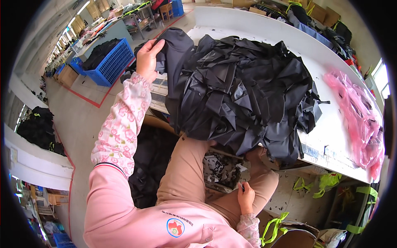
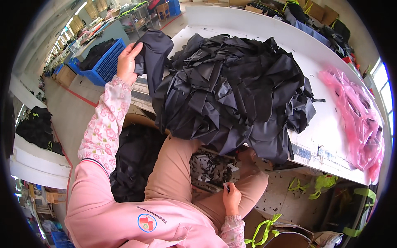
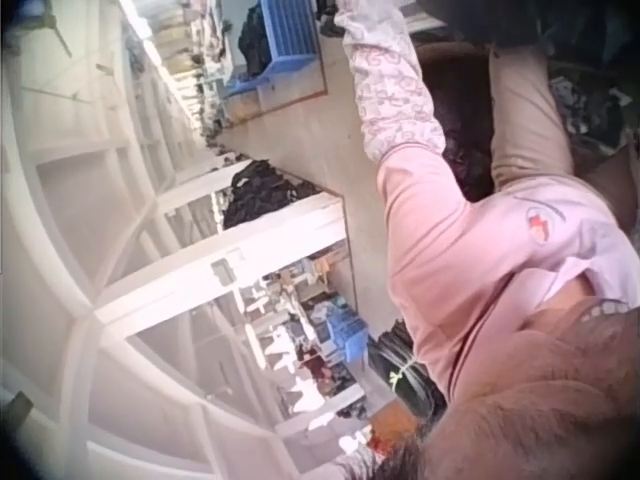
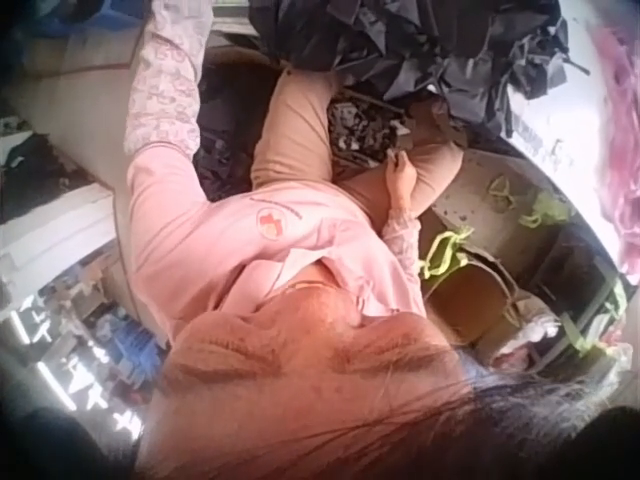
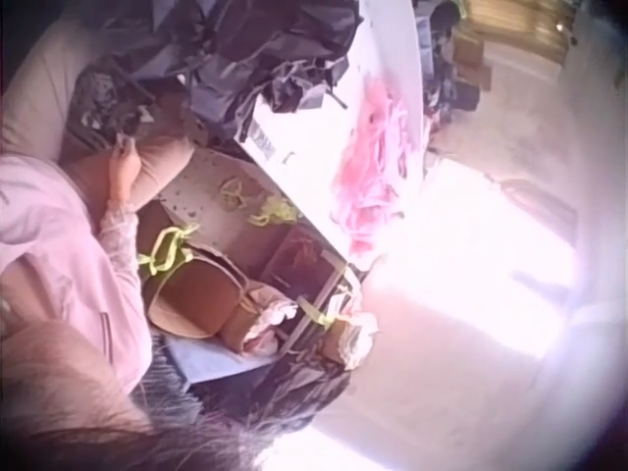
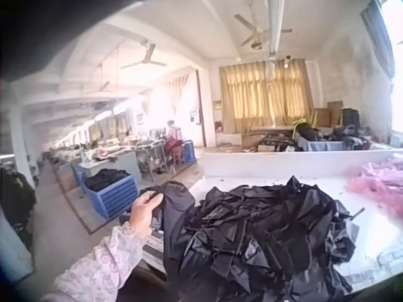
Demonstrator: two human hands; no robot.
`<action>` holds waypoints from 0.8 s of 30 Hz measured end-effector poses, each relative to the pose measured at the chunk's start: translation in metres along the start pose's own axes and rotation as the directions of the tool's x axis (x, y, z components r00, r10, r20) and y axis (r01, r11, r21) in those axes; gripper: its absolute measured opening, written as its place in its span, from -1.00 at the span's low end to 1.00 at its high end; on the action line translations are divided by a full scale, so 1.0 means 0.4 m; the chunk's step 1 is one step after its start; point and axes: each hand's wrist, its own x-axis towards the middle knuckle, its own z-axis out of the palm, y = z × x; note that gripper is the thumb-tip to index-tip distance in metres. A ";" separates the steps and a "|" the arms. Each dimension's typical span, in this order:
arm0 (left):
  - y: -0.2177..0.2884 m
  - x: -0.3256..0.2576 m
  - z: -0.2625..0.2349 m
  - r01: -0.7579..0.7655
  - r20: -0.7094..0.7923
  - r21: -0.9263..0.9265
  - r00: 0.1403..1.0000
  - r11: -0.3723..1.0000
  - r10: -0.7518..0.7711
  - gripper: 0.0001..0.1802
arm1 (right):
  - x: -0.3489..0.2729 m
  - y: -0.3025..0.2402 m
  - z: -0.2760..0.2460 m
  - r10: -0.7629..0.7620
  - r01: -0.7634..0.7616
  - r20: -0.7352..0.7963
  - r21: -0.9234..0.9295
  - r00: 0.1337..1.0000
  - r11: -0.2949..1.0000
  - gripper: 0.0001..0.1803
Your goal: Trimming excess material from black fabric components using scissors.
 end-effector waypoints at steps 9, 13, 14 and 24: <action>0.284 -0.084 0.119 -0.047 0.037 -0.297 0.997 0.954 0.061 -0.71 | -0.014 -0.004 -0.007 -0.010 0.010 -0.009 0.035 1.000 0.999 -0.78; 0.365 -0.120 0.117 0.054 0.146 -0.362 0.989 0.931 -0.001 -0.54 | -0.027 -0.007 -0.012 0.005 -0.004 -0.013 0.062 1.000 0.998 -0.82; 0.378 -0.127 0.095 0.083 0.157 -0.321 0.987 0.944 -0.033 -0.53 | -0.029 -0.009 -0.006 0.009 -0.008 -0.009 0.062 1.000 0.998 -0.82; 0.147 -0.479 0.081 -0.084 0.403 -0.208 0.900 0.975 0.164 -0.54 | -0.020 -0.021 0.030 0.026 -0.055 0.131 0.226 0.991 0.973 -0.78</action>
